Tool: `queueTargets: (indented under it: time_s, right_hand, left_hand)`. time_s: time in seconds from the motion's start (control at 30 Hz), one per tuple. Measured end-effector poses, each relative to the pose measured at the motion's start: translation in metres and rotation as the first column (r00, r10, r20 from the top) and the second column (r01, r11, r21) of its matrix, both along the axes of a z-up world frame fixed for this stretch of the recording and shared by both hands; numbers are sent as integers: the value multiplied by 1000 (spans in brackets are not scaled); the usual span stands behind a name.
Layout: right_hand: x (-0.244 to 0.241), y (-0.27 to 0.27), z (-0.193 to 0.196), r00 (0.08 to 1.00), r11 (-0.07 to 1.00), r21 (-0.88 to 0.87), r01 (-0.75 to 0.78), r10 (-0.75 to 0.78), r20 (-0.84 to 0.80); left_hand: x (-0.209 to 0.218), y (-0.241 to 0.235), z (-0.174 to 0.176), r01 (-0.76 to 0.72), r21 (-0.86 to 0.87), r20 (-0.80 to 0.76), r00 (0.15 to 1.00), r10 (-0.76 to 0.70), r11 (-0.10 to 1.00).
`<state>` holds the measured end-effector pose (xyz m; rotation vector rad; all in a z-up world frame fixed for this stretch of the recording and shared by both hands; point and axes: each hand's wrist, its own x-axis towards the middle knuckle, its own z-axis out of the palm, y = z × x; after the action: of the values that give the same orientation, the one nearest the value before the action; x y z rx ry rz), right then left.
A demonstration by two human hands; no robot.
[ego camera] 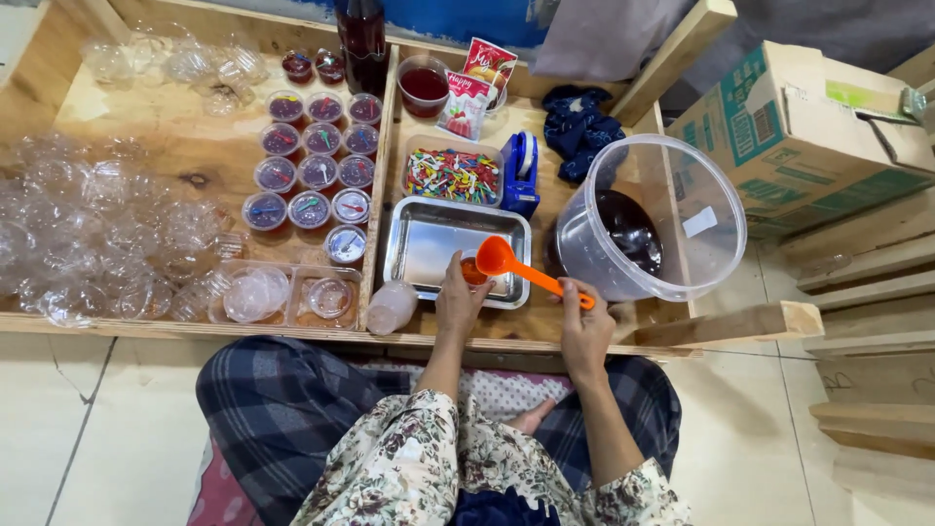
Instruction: Filling small plastic containers with a dark liquid/grain mixture from a large bucket using a ladle and sealing them with lids.
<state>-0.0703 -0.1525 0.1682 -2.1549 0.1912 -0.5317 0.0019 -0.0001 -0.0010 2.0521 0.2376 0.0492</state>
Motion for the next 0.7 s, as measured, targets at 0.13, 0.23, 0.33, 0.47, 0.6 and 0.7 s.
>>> queueTargets:
  time_s: [0.13,0.23,0.33,0.47,0.6,0.7]
  right_hand:
    - [-1,4,-15,982,984,-165,-61,89,168]
    - [0,3,-20,934,958,-256,-128,203,294]
    - [-2,2,-26,875,929,-296,-224,325,358]
    - [-3,0,-35,826,870,-424,-254,423,373]
    - [-6,0,-34,790,824,-519,-228,468,396]
    - [-4,-9,-30,823,886,-426,-184,376,426]
  left_hand:
    - [1,0,-3,-3,-12,10,1000,3,1000]
    - [1,-2,-4,-3,1,32,999,3,1000]
    - [1,-2,-7,-8,4,58,998,7,1000]
    - [2,-1,-6,3,-1,58,998,-3,1000]
    - [1,-1,-5,1,20,59,998,-3,1000]
    - [1,-3,-11,-8,22,114,993,6,1000]
